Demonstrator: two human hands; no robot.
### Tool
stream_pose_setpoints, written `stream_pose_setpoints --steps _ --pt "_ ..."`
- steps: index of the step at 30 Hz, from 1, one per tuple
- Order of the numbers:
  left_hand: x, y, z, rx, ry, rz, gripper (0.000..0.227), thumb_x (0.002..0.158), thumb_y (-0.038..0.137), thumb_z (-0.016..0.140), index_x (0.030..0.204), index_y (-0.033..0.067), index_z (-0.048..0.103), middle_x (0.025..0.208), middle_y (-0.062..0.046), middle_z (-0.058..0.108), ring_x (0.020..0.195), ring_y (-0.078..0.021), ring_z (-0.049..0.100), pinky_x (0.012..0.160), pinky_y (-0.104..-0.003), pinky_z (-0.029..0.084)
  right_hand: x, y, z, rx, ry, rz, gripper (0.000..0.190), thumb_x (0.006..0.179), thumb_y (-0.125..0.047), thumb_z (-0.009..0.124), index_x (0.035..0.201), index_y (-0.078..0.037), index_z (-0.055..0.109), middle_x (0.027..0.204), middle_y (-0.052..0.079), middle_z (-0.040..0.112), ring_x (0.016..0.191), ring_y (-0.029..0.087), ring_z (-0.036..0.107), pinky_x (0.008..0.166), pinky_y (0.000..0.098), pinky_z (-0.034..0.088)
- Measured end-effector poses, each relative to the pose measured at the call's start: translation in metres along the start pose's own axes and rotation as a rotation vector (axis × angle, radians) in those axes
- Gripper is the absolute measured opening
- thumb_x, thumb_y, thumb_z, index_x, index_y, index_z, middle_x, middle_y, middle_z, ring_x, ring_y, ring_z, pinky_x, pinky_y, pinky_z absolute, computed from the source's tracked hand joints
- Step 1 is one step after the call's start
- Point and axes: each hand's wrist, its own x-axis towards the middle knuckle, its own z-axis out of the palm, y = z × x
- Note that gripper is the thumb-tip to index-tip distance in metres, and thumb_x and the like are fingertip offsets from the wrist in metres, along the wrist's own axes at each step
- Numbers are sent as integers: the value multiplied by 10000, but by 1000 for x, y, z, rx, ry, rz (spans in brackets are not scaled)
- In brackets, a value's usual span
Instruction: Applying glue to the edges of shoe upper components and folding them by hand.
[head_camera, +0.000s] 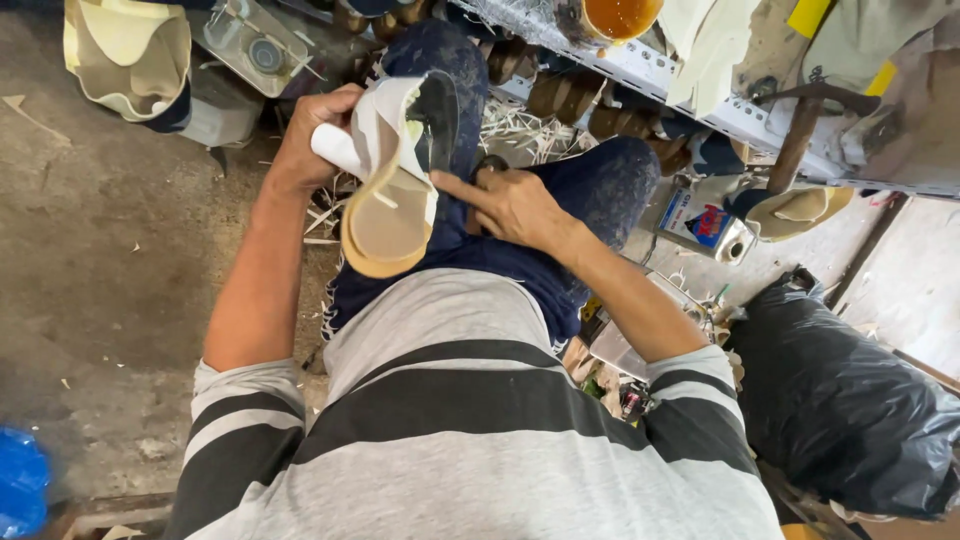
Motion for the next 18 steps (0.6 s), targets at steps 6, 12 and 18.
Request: stream_pose_setpoints --steps 6,12,18 --pt "4 -2 3 89 -63 88 279 984 67 770 1255 51 711 1128 -74 680 990 -159 600 889 -305 491 21 15 -20 -137 168 64 759 990 -5 603 1642 -211 275 889 14 472 560 108 390 406 247 393" --pt "-4 15 11 81 -2 18 162 1040 -80 672 1086 68 720 915 55 553 848 -82 457 753 -267 360 28 -2 -1 -441 -119 40 681 1164 -259 492 1683 -385 71 743 14 493 438 69 220 350 295 288" --pt "-6 20 16 118 -25 142 91 1008 -58 715 1080 -8 688 953 -10 529 875 -133 483 752 -299 387 5 -24 1 -177 -143 59 894 948 -155 641 1684 -324 162 691 13 467 434 115 291 367 316 331"
